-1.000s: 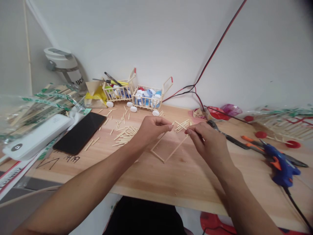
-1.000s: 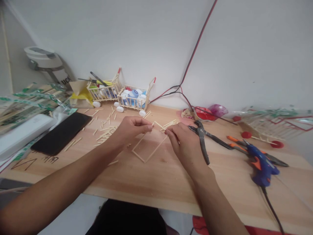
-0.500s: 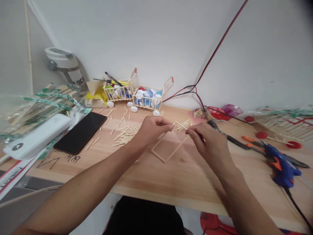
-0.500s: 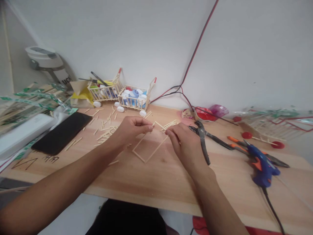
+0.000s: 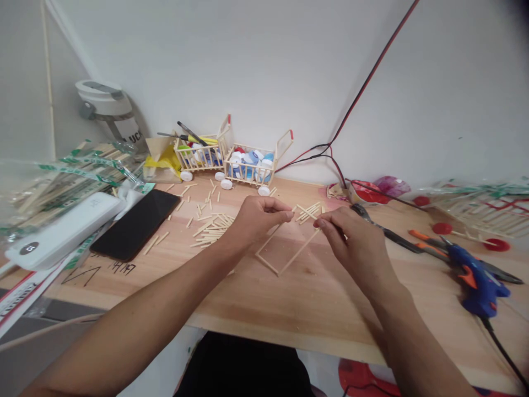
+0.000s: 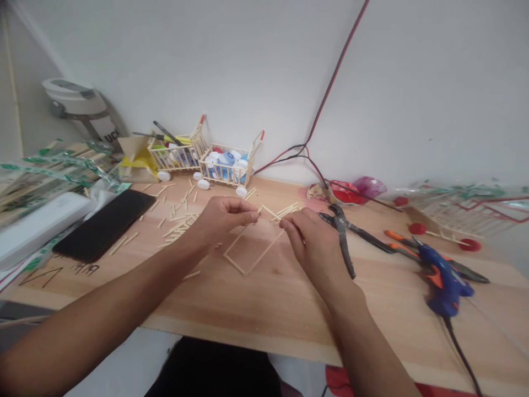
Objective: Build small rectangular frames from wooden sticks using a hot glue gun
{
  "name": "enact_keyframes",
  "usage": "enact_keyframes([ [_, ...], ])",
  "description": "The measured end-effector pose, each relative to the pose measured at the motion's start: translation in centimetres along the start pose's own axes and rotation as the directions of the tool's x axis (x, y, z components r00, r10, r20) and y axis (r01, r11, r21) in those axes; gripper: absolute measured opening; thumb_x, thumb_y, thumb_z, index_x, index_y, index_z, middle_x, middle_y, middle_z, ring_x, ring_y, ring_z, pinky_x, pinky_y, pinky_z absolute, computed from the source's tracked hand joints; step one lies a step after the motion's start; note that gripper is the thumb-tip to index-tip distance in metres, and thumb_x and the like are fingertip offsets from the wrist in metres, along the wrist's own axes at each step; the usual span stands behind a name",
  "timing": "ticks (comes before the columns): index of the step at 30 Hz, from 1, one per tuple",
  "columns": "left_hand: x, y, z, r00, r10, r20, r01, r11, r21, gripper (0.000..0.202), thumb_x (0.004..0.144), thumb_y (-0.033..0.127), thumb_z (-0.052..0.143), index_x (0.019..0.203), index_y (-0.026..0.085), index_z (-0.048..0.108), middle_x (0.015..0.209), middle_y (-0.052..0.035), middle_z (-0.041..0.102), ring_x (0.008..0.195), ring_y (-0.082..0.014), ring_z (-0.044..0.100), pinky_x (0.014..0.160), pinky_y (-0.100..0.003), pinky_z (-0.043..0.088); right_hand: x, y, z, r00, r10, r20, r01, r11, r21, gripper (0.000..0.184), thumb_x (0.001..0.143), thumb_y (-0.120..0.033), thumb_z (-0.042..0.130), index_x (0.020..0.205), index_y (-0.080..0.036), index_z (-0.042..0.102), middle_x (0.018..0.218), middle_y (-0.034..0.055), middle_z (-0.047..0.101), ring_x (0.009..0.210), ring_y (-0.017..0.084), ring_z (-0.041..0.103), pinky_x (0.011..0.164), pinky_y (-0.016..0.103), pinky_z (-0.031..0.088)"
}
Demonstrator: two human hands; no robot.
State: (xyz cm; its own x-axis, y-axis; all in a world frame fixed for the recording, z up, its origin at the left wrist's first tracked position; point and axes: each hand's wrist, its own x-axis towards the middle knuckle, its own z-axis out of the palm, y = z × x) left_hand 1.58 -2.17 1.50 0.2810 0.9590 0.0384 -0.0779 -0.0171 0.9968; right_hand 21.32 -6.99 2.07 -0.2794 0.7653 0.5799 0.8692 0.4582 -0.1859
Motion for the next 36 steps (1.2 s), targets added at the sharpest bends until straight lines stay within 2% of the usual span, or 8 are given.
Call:
enact_keyframes([
  [7,0.0,0.06,0.02,1.0,-0.005,-0.001,0.005,1.0,-0.003,0.021,0.062,0.03,0.078,0.073,0.013,0.073,0.069,-0.0019,0.068,0.065,-0.0103,0.057,0.069,-0.025,0.045,-0.01,0.1,0.04,1.0,0.001,0.009,-0.001,1.0,0.008,0.016,0.093,-0.024,0.052,0.08,-0.02,0.06,0.079,0.0011,0.062,0.073,0.013,0.057,0.065,0.026,0.039],
  [14,0.14,0.01,-0.08,1.0,-0.011,0.009,0.011,1.0,0.002,0.015,0.064,0.024,0.076,0.073,0.013,0.073,0.07,-0.0015,0.068,0.066,-0.0094,0.058,0.069,-0.024,0.045,-0.11,0.12,0.04,1.0,0.016,0.023,-0.016,1.0,0.0,0.016,0.093,-0.025,0.051,0.081,-0.02,0.061,0.079,0.001,0.061,0.073,0.013,0.057,0.064,0.026,0.039],
  [36,0.05,0.04,-0.05,1.0,-0.023,0.006,0.023,1.0,0.007,0.021,0.063,0.029,0.078,0.074,0.012,0.073,0.071,-0.0028,0.069,0.068,-0.011,0.058,0.07,-0.026,0.045,-0.07,0.08,0.02,1.0,0.013,0.026,-0.013,1.0,-0.002,0.018,0.094,-0.027,0.05,0.081,-0.02,0.06,0.078,0.0017,0.061,0.072,0.015,0.057,0.064,0.027,0.038],
])
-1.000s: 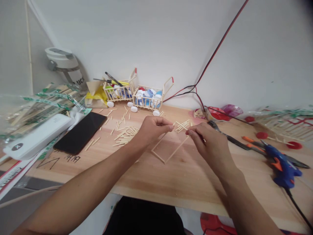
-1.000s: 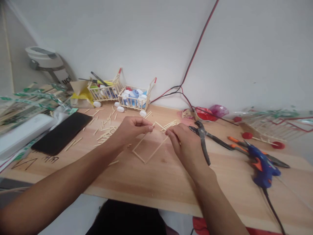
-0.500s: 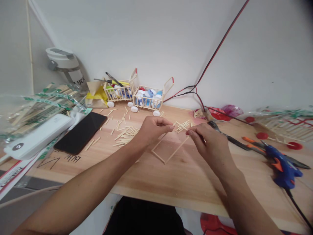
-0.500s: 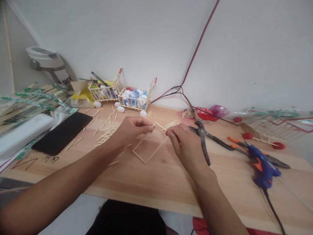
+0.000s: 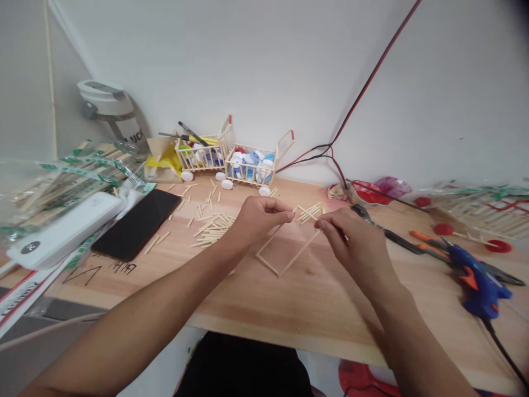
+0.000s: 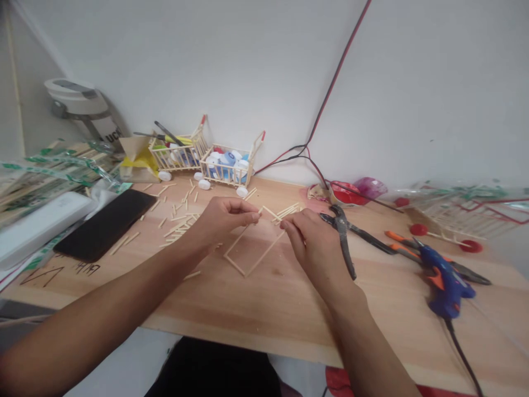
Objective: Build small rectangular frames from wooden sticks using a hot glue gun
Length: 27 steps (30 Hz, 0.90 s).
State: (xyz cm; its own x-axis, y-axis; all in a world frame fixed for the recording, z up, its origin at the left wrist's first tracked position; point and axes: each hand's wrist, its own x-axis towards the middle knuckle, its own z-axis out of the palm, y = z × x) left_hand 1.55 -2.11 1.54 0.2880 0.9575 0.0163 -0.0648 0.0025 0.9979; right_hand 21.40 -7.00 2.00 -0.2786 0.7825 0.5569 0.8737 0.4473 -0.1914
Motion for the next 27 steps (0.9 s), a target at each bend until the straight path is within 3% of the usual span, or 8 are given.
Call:
enact_keyframes([
  [18,0.6,-0.6,-0.3,1.0,0.028,-0.011,-0.028,0.999,-0.018,0.02,0.062,0.029,0.076,0.074,0.013,0.072,0.069,-0.0019,0.067,0.064,-0.0098,0.055,0.065,-0.024,0.044,0.7,-0.3,0.0,1.0,-0.014,-0.017,0.014,1.0,0.026,0.02,0.094,-0.025,0.046,0.082,-0.021,0.061,0.079,0.0038,0.063,0.073,0.017,0.058,0.065,0.029,0.04],
  [27,0.2,1.2,-0.8,0.999,0.017,-0.044,-0.021,0.996,-0.087,0.029,0.058,0.034,0.078,0.074,0.01,0.072,0.067,-0.0029,0.064,0.064,-0.0102,0.054,0.062,-0.023,0.044,2.6,-1.0,-1.2,0.998,-0.066,0.014,0.066,0.998,-0.011,0.024,0.095,-0.028,0.045,0.079,-0.02,0.062,0.076,0.0032,0.06,0.073,0.017,0.056,0.066,0.029,0.039],
])
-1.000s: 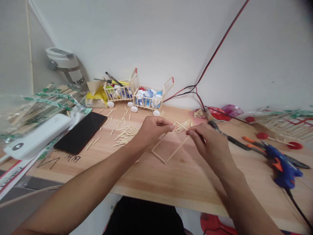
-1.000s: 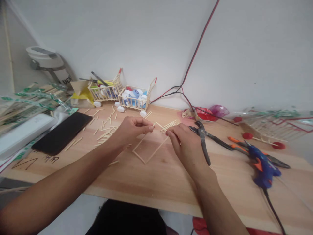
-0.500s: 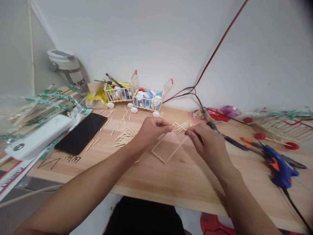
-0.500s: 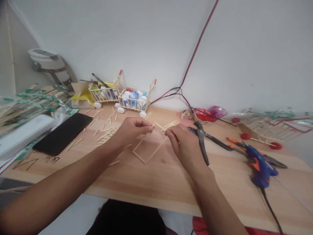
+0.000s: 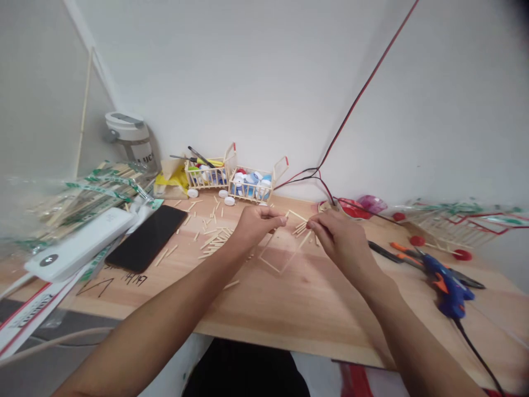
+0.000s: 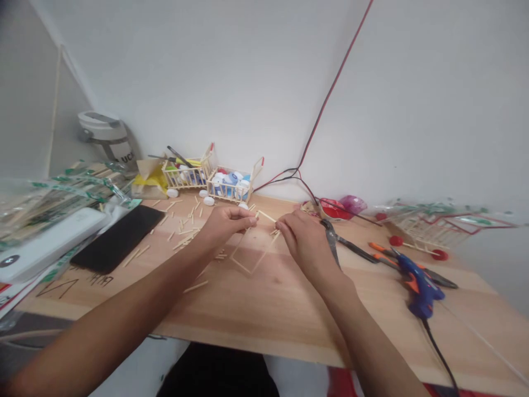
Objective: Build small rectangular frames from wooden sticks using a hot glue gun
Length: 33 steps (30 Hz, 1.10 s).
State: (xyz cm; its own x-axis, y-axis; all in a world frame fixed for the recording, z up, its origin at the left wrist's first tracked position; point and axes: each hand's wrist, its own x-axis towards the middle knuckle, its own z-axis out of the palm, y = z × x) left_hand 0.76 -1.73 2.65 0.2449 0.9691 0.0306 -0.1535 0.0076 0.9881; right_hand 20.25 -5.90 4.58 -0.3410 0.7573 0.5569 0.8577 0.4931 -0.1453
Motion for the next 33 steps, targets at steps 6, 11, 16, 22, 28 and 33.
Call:
enact_keyframes([
  [6,0.6,0.4,-0.9,0.998,0.05,-0.03,-0.052,0.998,-0.035,0.029,0.057,0.035,0.078,0.069,0.011,0.07,0.063,-0.0013,0.061,0.056,-0.0074,0.047,0.056,-0.021,0.041,2.0,-0.3,0.2,1.0,-0.021,0.007,0.021,1.0,-0.008,0.024,0.095,-0.026,0.044,0.082,-0.019,0.062,0.081,0.0048,0.061,0.072,0.017,0.057,0.064,0.028,0.04],
  [11,0.9,0.4,-1.5,0.995,0.062,-0.076,-0.067,0.995,-0.069,0.028,0.056,0.034,0.079,0.069,0.012,0.069,0.062,-0.0009,0.062,0.053,-0.0065,0.046,0.052,-0.02,0.037,3.0,0.0,1.0,0.998,-0.055,0.009,0.055,0.998,0.03,0.023,0.095,-0.026,0.044,0.081,-0.019,0.062,0.079,0.0045,0.059,0.069,0.016,0.056,0.062,0.028,0.039],
  [16,0.9,0.2,-1.5,0.993,0.037,-0.114,-0.045,0.996,-0.075,0.027,0.056,0.032,0.08,0.07,0.012,0.07,0.063,-0.0012,0.063,0.056,-0.0068,0.048,0.055,-0.02,0.038,3.0,0.3,1.6,0.998,-0.062,0.009,0.061,0.997,0.057,0.02,0.094,-0.024,0.046,0.083,-0.018,0.061,0.08,0.0044,0.06,0.072,0.016,0.057,0.065,0.028,0.04],
  [22,0.9,0.0,-1.4,0.994,0.033,-0.104,-0.039,0.998,-0.05,0.024,0.058,0.031,0.079,0.071,0.013,0.07,0.068,-0.0018,0.066,0.057,-0.007,0.049,0.056,-0.021,0.04,2.7,0.6,1.8,0.995,-0.098,-0.025,0.099,0.994,0.048,0.019,0.094,-0.022,0.047,0.083,-0.018,0.061,0.078,0.0042,0.06,0.073,0.017,0.056,0.067,0.029,0.04],
  [28,1.0,-0.2,-1.2,0.992,0.022,-0.124,-0.028,0.998,-0.048,0.023,0.058,0.03,0.079,0.071,0.013,0.071,0.065,-0.0011,0.065,0.055,-0.007,0.049,0.057,-0.022,0.04,2.6,0.8,1.9,0.992,-0.11,-0.054,0.113,0.992,0.047,0.023,0.096,-0.024,0.043,0.084,-0.018,0.063,0.079,0.0049,0.063,0.076,0.017,0.057,0.068,0.029,0.04],
  [33,1.1,-0.4,-1.1,0.991,0.023,-0.132,-0.03,0.998,-0.057,0.024,0.057,0.031,0.079,0.07,0.012,0.071,0.065,-0.0016,0.065,0.056,-0.0074,0.049,0.058,-0.022,0.04,2.6,0.8,2.2,0.993,-0.085,-0.085,0.092,0.992,0.082,0.029,0.097,-0.028,0.041,0.081,-0.019,0.063,0.078,0.0056,0.065,0.073,0.018,0.057,0.068,0.03,0.04],
])
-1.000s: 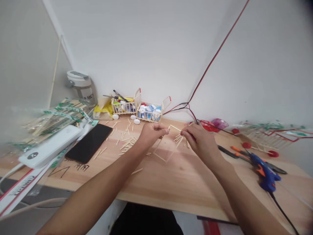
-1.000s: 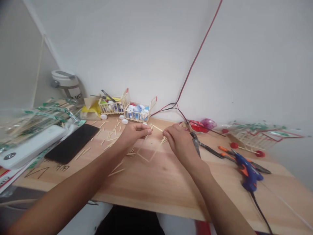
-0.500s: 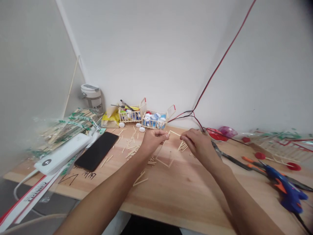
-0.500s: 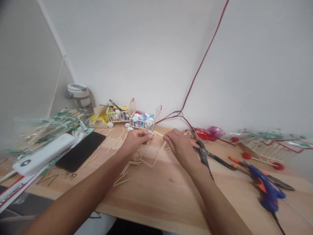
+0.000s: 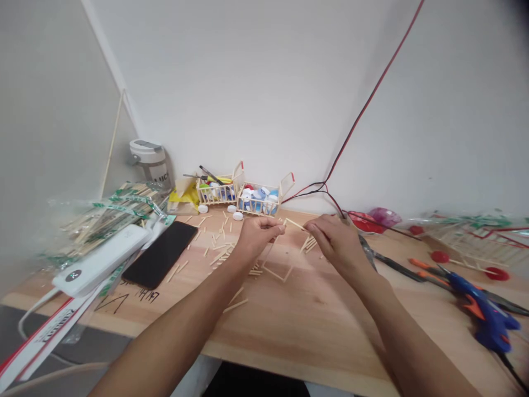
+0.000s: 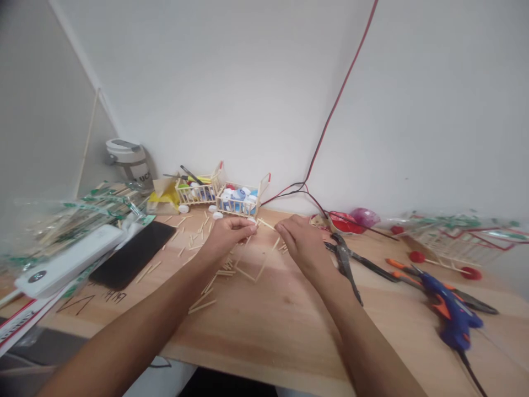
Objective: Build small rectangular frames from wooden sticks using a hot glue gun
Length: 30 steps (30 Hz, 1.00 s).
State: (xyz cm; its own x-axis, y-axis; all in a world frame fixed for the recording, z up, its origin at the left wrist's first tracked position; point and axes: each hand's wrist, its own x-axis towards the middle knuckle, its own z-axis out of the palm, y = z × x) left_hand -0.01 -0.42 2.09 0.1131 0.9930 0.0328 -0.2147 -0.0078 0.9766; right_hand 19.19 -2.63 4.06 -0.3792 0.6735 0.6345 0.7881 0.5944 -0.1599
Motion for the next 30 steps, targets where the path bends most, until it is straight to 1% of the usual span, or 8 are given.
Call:
enact_keyframes([
  [9,0.1,-0.5,-0.1,1.0,-0.01,0.006,0.01,1.0,-0.008,0.023,0.057,0.029,0.079,0.071,0.012,0.072,0.066,-0.0024,0.066,0.058,-0.0075,0.05,0.056,-0.021,0.038,-0.1,-0.7,-0.5,0.985,0.163,0.056,-0.169,0.979,0.118,0.032,0.097,-0.032,0.038,0.08,-0.019,0.062,0.082,0.0041,0.068,0.076,0.017,0.059,0.07,0.03,0.041],
  [16,0.3,-0.6,0.0,1.0,-0.026,0.008,0.026,1.0,-0.018,0.021,0.056,0.028,0.079,0.067,0.012,0.071,0.064,-0.0018,0.064,0.055,-0.0069,0.05,0.055,-0.021,0.038,-0.6,-0.1,-0.6,0.944,0.309,0.113,-0.325,0.932,0.16,0.037,0.096,-0.04,0.037,0.086,-0.019,0.065,0.084,0.005,0.068,0.077,0.018,0.061,0.069,0.031,0.044],
  [18,0.3,-0.6,-0.1,1.0,-0.031,0.005,0.031,0.999,-0.008,0.021,0.056,0.028,0.079,0.067,0.012,0.071,0.063,-0.0014,0.064,0.054,-0.0066,0.049,0.054,-0.021,0.038,-0.7,-0.2,-0.7,0.933,0.343,0.111,-0.358,0.917,0.176,0.033,0.094,-0.043,0.042,0.087,-0.02,0.065,0.086,0.0057,0.067,0.078,0.019,0.061,0.066,0.031,0.045],
  [20,0.4,-0.6,-0.1,1.0,-0.021,0.007,0.021,1.0,0.002,0.021,0.057,0.029,0.078,0.067,0.012,0.071,0.063,-0.0014,0.064,0.055,-0.0066,0.049,0.055,-0.02,0.038,-0.8,-0.4,-0.6,0.937,0.343,0.071,-0.35,0.918,0.185,0.027,0.089,-0.044,0.052,0.089,-0.02,0.064,0.091,0.0066,0.067,0.08,0.019,0.061,0.065,0.031,0.045],
  [23,0.5,-0.7,-0.2,1.0,-0.004,0.018,0.003,1.0,0.006,0.021,0.058,0.029,0.078,0.068,0.012,0.071,0.064,-0.002,0.065,0.055,-0.0068,0.049,0.055,-0.02,0.038,-0.9,-0.3,-0.1,0.942,0.334,0.015,-0.329,0.917,0.226,0.025,0.084,-0.041,0.058,0.098,-0.021,0.062,0.104,0.0083,0.065,0.092,0.022,0.061,0.068,0.032,0.047],
  [25,0.5,-0.8,-0.2,1.0,-0.01,0.015,0.01,1.0,-0.01,0.02,0.057,0.028,0.079,0.068,0.012,0.071,0.065,-0.0024,0.065,0.056,-0.0074,0.051,0.055,-0.021,0.039,-1.1,0.6,0.7,0.917,0.396,0.033,-0.383,0.857,0.346,0.027,0.088,-0.042,0.052,0.102,-0.021,0.062,0.106,0.0091,0.065,0.097,0.022,0.061,0.072,0.033,0.049],
  [27,0.6,-0.8,-0.2,1.0,-0.023,0.011,0.023,0.999,-0.031,0.021,0.056,0.027,0.079,0.068,0.012,0.071,0.065,-0.0026,0.066,0.057,-0.0079,0.052,0.055,-0.021,0.04,-1.4,1.8,1.7,0.888,0.439,0.138,-0.444,0.739,0.506,0.032,0.089,-0.045,0.048,0.102,-0.02,0.062,0.106,0.01,0.066,0.097,0.022,0.063,0.076,0.036,0.051],
  [30,0.5,-0.6,-0.1,0.999,-0.024,0.025,0.025,0.998,-0.051,0.022,0.056,0.028,0.08,0.069,0.012,0.072,0.066,-0.0026,0.066,0.057,-0.0078,0.052,0.056,-0.021,0.04,-2.0,3.3,3.1,0.849,0.456,0.269,-0.51,0.568,0.646,0.033,0.082,-0.046,0.058,0.101,-0.02,0.062,0.109,0.011,0.066,0.102,0.024,0.062,0.079,0.038,0.052],
])
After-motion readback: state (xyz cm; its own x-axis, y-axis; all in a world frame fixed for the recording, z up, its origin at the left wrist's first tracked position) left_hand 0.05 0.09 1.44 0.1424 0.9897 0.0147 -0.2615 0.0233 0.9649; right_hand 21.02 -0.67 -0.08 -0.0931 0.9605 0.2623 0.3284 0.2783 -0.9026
